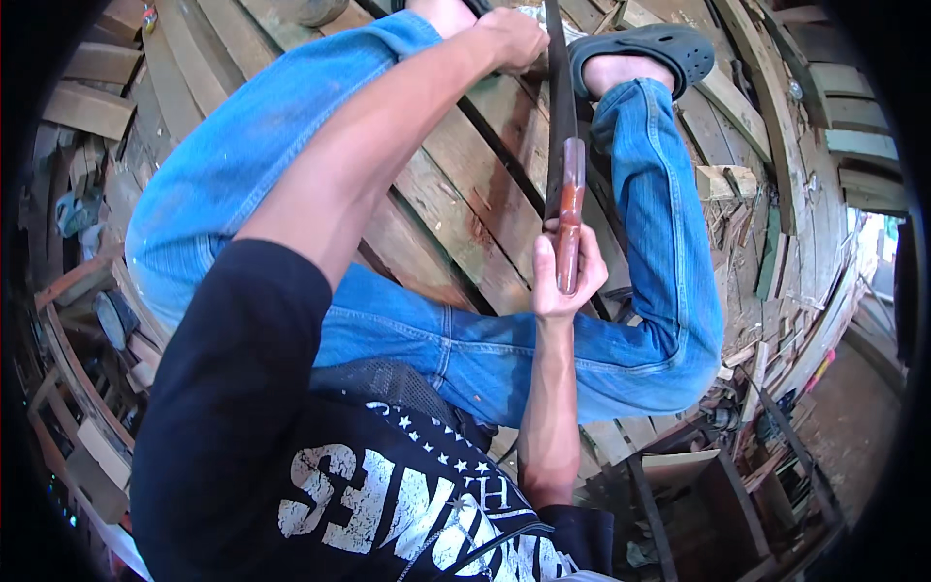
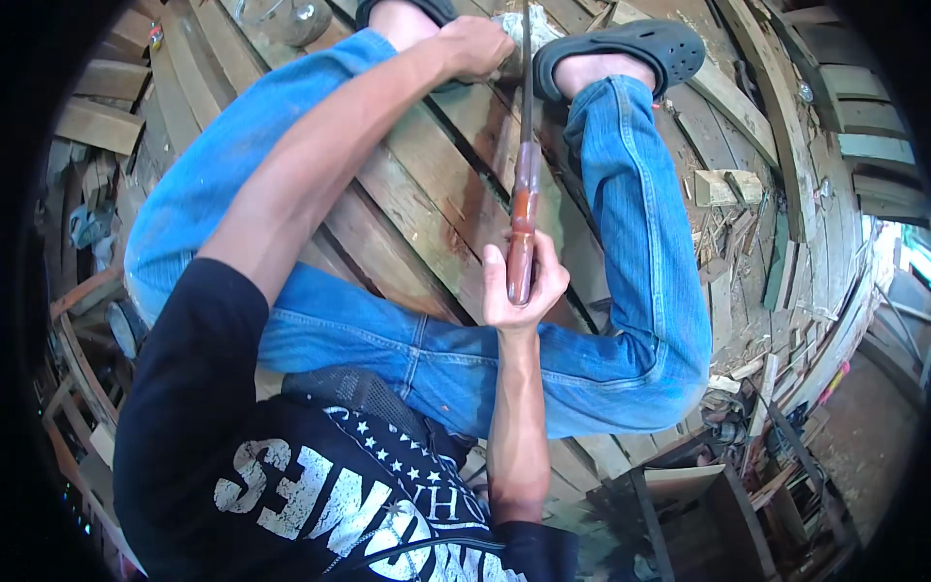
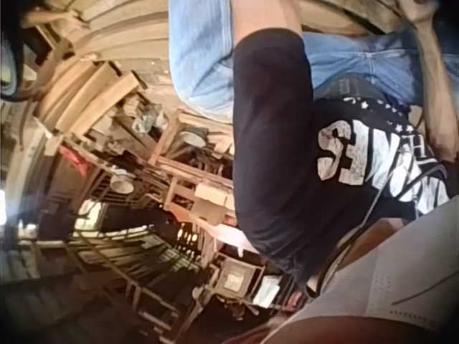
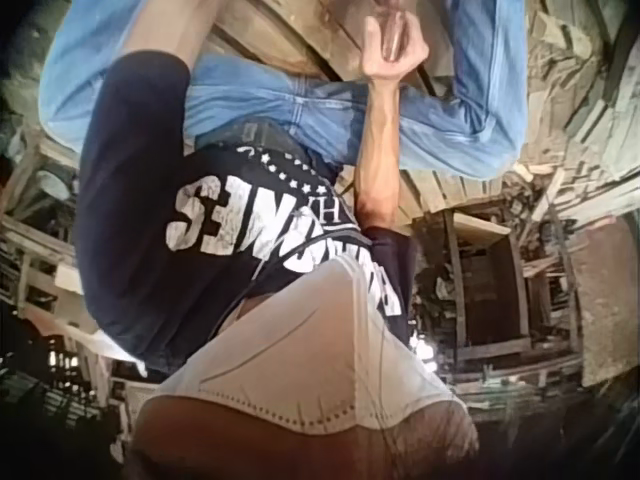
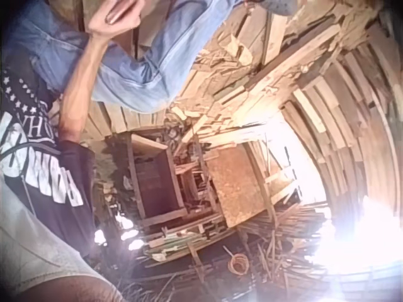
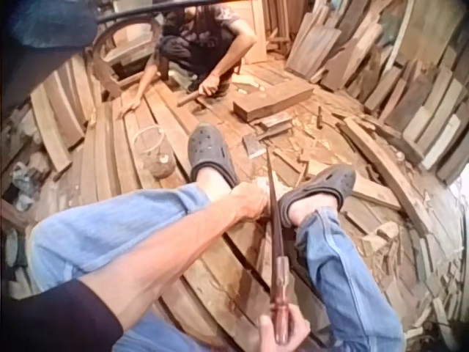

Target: The person is sawing a piece of wood while sitting on a pile of wood scraps.

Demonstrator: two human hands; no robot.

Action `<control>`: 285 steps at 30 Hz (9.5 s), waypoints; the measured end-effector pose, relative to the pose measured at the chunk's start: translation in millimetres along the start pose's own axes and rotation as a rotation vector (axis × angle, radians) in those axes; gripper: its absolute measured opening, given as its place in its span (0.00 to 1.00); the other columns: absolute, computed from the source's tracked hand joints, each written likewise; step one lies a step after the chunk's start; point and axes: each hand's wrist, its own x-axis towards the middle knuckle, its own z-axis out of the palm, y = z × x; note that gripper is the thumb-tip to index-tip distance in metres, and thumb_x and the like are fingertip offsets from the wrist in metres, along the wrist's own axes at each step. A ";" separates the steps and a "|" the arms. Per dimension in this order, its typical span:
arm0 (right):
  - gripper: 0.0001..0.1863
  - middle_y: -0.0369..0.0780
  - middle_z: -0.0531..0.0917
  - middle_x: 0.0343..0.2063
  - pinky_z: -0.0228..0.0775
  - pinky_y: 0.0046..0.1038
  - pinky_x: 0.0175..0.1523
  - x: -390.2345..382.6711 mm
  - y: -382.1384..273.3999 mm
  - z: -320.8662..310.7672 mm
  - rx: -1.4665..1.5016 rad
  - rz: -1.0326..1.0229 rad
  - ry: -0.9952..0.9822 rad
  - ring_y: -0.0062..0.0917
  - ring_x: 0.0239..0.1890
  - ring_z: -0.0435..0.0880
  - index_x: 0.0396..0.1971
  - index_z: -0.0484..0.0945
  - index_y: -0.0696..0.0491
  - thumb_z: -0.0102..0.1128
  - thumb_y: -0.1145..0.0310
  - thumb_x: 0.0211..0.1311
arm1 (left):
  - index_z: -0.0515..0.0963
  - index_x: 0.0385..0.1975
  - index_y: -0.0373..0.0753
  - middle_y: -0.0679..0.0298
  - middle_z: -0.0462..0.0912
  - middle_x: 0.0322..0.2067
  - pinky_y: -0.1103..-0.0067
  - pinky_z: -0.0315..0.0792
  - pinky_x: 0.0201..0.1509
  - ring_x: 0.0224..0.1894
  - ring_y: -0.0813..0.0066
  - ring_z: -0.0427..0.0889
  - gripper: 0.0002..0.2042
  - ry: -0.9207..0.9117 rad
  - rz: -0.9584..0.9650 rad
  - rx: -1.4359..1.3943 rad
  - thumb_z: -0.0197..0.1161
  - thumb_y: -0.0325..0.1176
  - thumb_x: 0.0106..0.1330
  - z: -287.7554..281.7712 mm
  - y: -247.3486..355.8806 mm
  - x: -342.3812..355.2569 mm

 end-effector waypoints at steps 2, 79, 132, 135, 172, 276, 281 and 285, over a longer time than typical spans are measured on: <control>0.15 0.32 0.71 0.14 0.59 0.16 0.24 5.1 -6.3 0.6 0.021 -0.012 -0.001 0.13 0.17 0.68 0.32 0.76 0.61 0.65 0.66 0.49 | 0.81 0.30 0.35 0.51 0.83 0.33 0.66 0.77 0.40 0.40 0.54 0.83 0.14 -0.068 0.004 0.015 0.69 0.39 0.51 -6.2 -2.0 8.6; 0.12 0.26 0.68 0.13 0.52 0.17 0.21 0.3 -76.9 -9.4 0.023 0.273 -0.076 0.08 0.17 0.61 0.19 0.71 0.56 0.58 0.73 0.63 | 0.82 0.25 0.37 0.50 0.84 0.28 0.67 0.78 0.37 0.33 0.56 0.85 0.10 0.185 -0.022 0.076 0.54 0.32 0.56 27.9 -10.7 24.9; 0.16 0.29 0.67 0.11 0.55 0.21 0.21 39.4 -59.4 7.9 0.040 0.235 -0.070 0.11 0.15 0.62 0.15 0.70 0.55 0.63 0.68 0.59 | 0.84 0.28 0.45 0.65 0.85 0.29 0.47 0.45 0.68 0.38 0.66 0.84 0.09 0.112 0.020 0.280 0.54 0.34 0.59 22.5 -14.1 18.2; 0.16 0.29 0.69 0.11 0.56 0.20 0.21 41.7 -58.8 -0.9 0.080 0.289 -0.042 0.11 0.15 0.64 0.14 0.71 0.54 0.64 0.67 0.58 | 0.83 0.25 0.45 0.63 0.84 0.26 0.53 0.61 0.62 0.34 0.65 0.85 0.09 0.147 0.060 0.312 0.55 0.34 0.58 24.9 -7.9 19.7; 0.14 0.28 0.70 0.11 0.55 0.17 0.20 40.0 -71.9 16.0 0.102 0.327 -0.084 0.09 0.14 0.65 0.15 0.71 0.54 0.64 0.70 0.58 | 0.84 0.28 0.43 0.62 0.85 0.31 0.71 0.80 0.37 0.35 0.66 0.86 0.08 0.232 -0.039 0.116 0.56 0.32 0.60 40.1 -14.2 29.4; 0.14 0.31 0.66 0.11 0.54 0.26 0.20 -13.4 -129.3 1.1 -0.158 0.130 -0.144 0.13 0.15 0.60 0.17 0.68 0.56 0.62 0.71 0.56 | 0.81 0.28 0.34 0.47 0.83 0.33 0.62 0.78 0.41 0.37 0.50 0.83 0.09 0.273 -0.067 0.009 0.55 0.30 0.56 65.0 -29.8 42.4; 0.13 0.31 0.66 0.11 0.57 0.23 0.21 -10.0 -136.1 -17.0 -0.110 0.330 -0.075 0.13 0.15 0.63 0.17 0.67 0.58 0.61 0.74 0.55 | 0.81 0.29 0.34 0.47 0.83 0.32 0.61 0.78 0.41 0.37 0.50 0.83 0.09 0.295 -0.038 0.001 0.55 0.30 0.55 44.1 -21.4 48.5; 0.12 0.33 0.69 0.12 0.59 0.27 0.23 -18.4 -128.8 -3.2 -0.224 0.069 -0.188 0.16 0.16 0.64 0.16 0.68 0.57 0.61 0.74 0.54 | 0.81 0.29 0.35 0.47 0.83 0.32 0.61 0.78 0.42 0.38 0.50 0.83 0.09 0.285 -0.101 0.007 0.57 0.31 0.56 52.0 -31.3 39.0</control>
